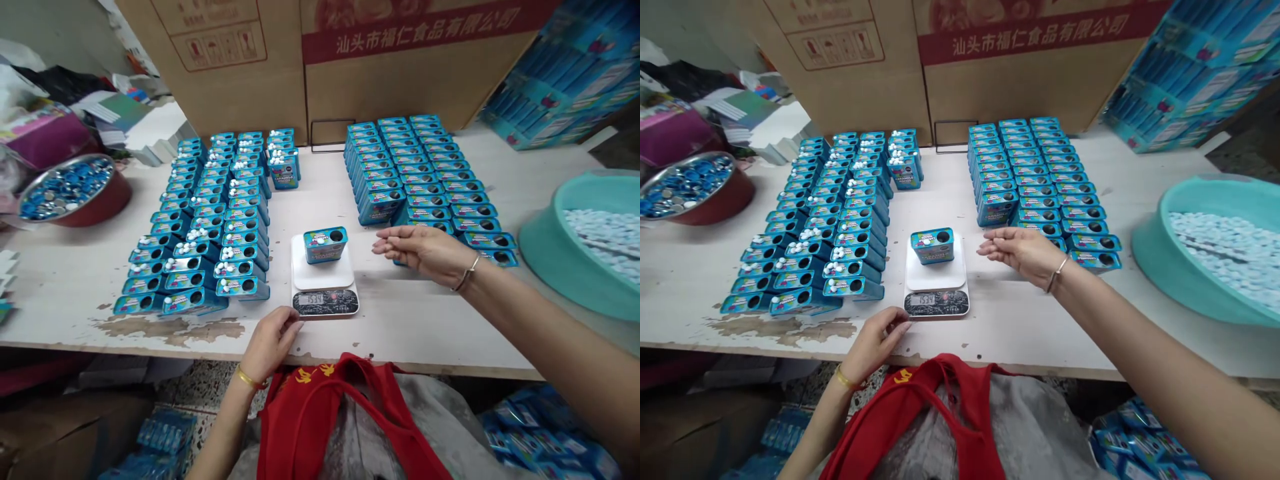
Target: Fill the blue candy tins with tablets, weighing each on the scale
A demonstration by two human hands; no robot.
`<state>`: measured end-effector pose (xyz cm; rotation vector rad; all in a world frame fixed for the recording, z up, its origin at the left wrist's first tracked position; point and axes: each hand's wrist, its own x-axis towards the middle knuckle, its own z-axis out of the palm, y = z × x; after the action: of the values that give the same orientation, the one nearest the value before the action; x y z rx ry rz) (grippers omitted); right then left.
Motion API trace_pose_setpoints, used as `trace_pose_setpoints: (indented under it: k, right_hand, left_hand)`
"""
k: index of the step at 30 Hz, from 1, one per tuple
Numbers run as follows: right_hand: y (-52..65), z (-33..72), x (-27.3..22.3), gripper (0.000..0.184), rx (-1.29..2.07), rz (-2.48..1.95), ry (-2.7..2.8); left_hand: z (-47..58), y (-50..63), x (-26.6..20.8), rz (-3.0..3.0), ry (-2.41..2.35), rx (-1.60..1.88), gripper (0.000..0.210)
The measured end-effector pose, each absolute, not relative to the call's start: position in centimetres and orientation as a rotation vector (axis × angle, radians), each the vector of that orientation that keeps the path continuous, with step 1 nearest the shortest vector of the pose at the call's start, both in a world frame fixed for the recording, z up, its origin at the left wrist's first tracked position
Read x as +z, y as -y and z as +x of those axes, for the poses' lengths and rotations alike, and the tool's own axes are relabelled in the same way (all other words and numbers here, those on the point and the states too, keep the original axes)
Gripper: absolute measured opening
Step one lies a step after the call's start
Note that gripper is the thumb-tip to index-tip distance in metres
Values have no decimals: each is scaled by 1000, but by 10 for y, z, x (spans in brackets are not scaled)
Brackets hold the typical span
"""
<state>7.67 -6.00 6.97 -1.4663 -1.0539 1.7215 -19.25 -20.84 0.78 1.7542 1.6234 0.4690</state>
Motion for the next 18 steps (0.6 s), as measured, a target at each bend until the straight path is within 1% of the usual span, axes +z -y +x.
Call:
trace_pose_setpoints:
  k: [2, 4, 7, 9, 11, 13, 15, 18]
  right_hand:
    - [65, 76, 66, 6, 1720, -1457, 1083]
    - [64, 66, 66, 11, 1613, -1379, 1253]
    - [55, 43, 69, 20, 1270, -1193, 1601]
    - [47, 29, 70, 20, 1014, -1099, 1787]
    - [42, 20, 67, 15, 879, -1071, 1882]
    - [40, 18, 61, 13, 868, -1092, 1856]
    - [42, 23, 50, 17, 903, -1139, 1734]
    - [52, 34, 31, 26, 989, -1212, 1572]
  left_hand:
    - [-192, 206, 10, 1766, -1633, 477, 14]
    - [-190, 204, 14, 1788, -1631, 503, 15]
    - [-186, 199, 22, 1855, -1604, 564, 17]
    - [-182, 195, 28, 1903, -1593, 634, 15]
    - [-177, 188, 34, 1962, -1608, 761, 13]
    - [-173, 178, 39, 2054, -1654, 909, 16]
    - [-169, 165, 44, 2183, -1722, 997, 25]
    - [-161, 144, 49, 2380, -1827, 924, 37]
